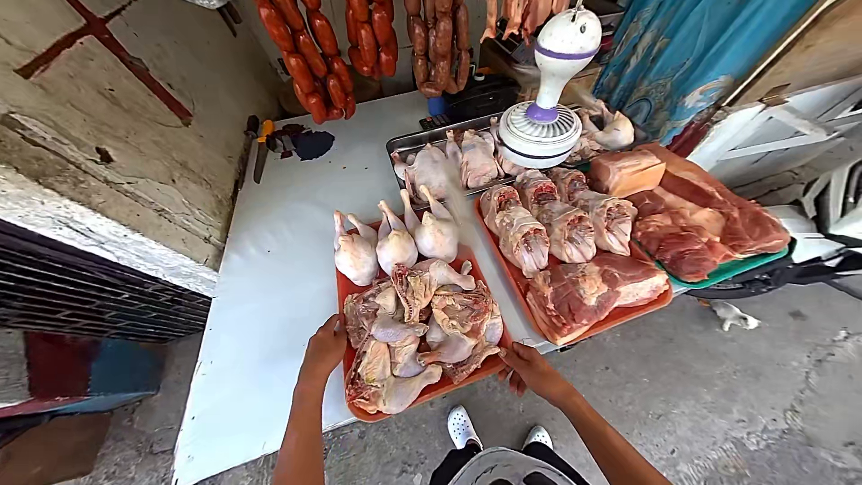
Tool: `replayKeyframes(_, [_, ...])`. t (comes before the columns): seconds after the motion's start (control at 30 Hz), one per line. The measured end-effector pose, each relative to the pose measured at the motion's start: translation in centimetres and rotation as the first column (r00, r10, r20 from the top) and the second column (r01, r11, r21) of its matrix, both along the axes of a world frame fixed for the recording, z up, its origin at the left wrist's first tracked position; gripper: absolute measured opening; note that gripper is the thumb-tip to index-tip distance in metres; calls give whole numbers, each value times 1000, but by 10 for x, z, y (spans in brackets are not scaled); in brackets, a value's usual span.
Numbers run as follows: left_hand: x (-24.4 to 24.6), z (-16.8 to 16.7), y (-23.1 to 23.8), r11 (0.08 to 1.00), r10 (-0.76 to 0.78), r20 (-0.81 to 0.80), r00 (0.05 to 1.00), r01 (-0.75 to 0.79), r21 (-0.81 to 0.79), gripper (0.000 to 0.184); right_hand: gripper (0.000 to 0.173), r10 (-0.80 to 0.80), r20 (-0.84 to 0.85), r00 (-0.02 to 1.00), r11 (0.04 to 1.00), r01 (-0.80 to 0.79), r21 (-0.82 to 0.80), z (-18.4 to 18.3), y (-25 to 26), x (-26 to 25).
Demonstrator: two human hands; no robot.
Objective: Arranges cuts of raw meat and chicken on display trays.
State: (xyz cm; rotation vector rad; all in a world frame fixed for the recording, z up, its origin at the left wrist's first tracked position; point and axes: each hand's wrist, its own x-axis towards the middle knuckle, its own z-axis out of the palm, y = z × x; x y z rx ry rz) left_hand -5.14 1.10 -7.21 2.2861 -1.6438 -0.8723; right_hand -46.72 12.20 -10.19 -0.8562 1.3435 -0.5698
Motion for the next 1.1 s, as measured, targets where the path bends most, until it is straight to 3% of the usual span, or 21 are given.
replayKeyframes(0.07, [-15,21,15,983,25,121,992,-3,-183,53,26,155,-14,988,988,-155,15,4,5,-26])
replayKeyframes(0.17, [-68,61,53,863,-69,-36,997,41,-504,51,31,227,-72,971,971,-220,91,4,18,-88])
replayKeyframes(0.2, [-95,72,71,851,-166,-151,974,64,-522,49,32,157,-117,981,983,-144,113,4,25,-114])
replayKeyframes(0.27, [-152,79,108,885,-336,-418,844,130,-448,43,32,-132,-229,964,984,156,89,7,34,-160])
replayKeyframes(0.33, [-208,67,135,938,-344,-633,694,224,-264,37,30,-479,-284,831,870,491,-31,11,31,-200])
replayKeyframes(0.4, [-260,37,149,956,-268,-719,642,268,-117,34,30,-703,-236,671,708,690,-150,11,21,-237])
replayKeyframes(0.5, [-321,-7,154,972,-235,-677,697,187,-145,41,33,-802,-163,574,597,767,-237,5,3,-283])
replayKeyframes(0.6, [-360,-23,149,959,-228,-554,801,86,-270,47,31,-741,-93,665,668,713,-214,-2,-11,-307])
replayKeyframes(0.67, [-391,-27,145,960,-138,-521,843,-15,-278,54,29,-662,-88,745,745,640,-187,0,-18,-312])
replayKeyframes(0.8, [-456,-39,133,915,146,-485,862,-304,-264,64,34,-544,-55,837,835,535,-125,1,-24,-328])
replayKeyframes(0.93, [-493,-41,122,846,339,-416,844,-467,-258,69,42,-468,87,879,875,475,-90,0,-24,-340])
replayKeyframes(1.0, [-501,-43,120,776,384,-531,755,-576,-258,75,42,-448,124,885,884,459,-88,3,-23,-343])
replayKeyframes(1.03, [-504,-44,122,717,391,-646,656,-657,-233,77,42,-436,130,890,890,448,-86,5,-22,-343])
replayKeyframes(1.1, [-508,-45,127,550,375,-855,358,-828,-105,71,40,-407,129,904,905,419,-75,7,-15,-338])
